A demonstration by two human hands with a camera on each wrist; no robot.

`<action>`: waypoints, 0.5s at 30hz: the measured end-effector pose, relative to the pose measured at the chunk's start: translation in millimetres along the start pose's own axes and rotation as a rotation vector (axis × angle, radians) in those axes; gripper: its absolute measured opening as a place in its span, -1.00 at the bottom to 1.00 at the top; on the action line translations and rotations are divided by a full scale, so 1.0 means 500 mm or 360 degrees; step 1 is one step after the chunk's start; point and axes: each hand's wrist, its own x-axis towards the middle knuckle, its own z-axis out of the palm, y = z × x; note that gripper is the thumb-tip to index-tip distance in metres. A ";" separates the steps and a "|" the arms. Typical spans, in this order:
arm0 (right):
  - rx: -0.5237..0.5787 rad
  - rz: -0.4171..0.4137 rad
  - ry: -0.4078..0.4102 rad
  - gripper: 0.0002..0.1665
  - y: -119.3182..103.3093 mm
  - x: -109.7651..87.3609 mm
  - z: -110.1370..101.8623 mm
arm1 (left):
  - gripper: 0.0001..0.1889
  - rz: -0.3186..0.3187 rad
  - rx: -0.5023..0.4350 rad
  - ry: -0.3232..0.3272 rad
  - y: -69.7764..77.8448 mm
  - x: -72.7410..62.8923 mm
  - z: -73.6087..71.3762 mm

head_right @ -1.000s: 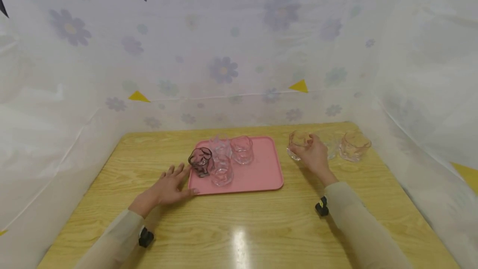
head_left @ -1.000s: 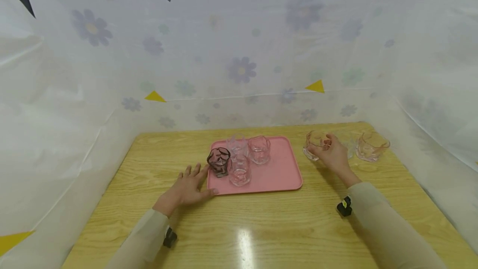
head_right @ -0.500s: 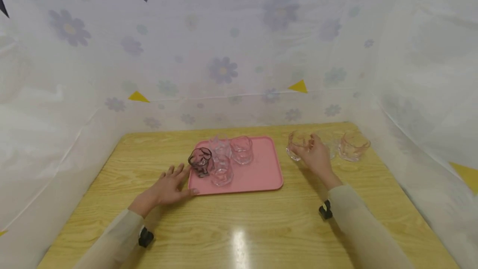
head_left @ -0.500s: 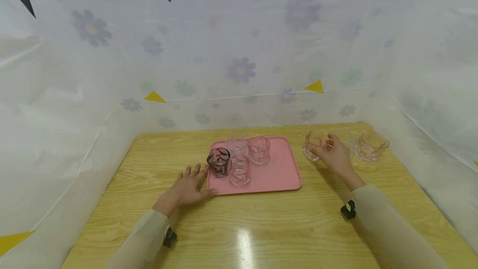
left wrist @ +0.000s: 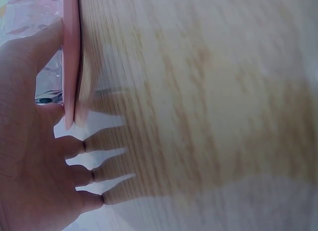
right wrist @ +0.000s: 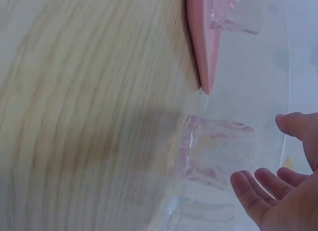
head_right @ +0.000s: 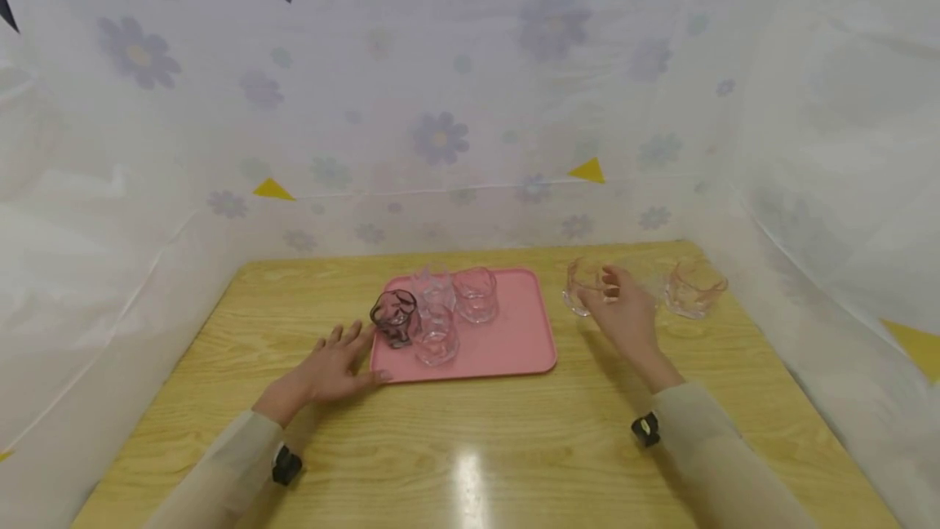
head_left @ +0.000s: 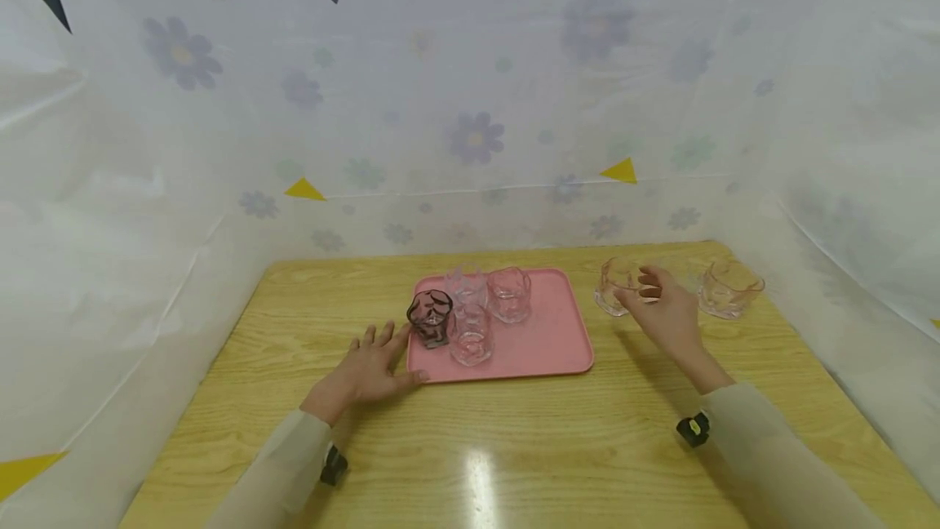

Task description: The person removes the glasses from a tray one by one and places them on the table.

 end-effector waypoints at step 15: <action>0.0205 -0.0161 -0.0238 -0.21 -0.053 0.001 0.068 | 0.05 0.0000 -0.0021 0.0002 -0.001 0.000 0.001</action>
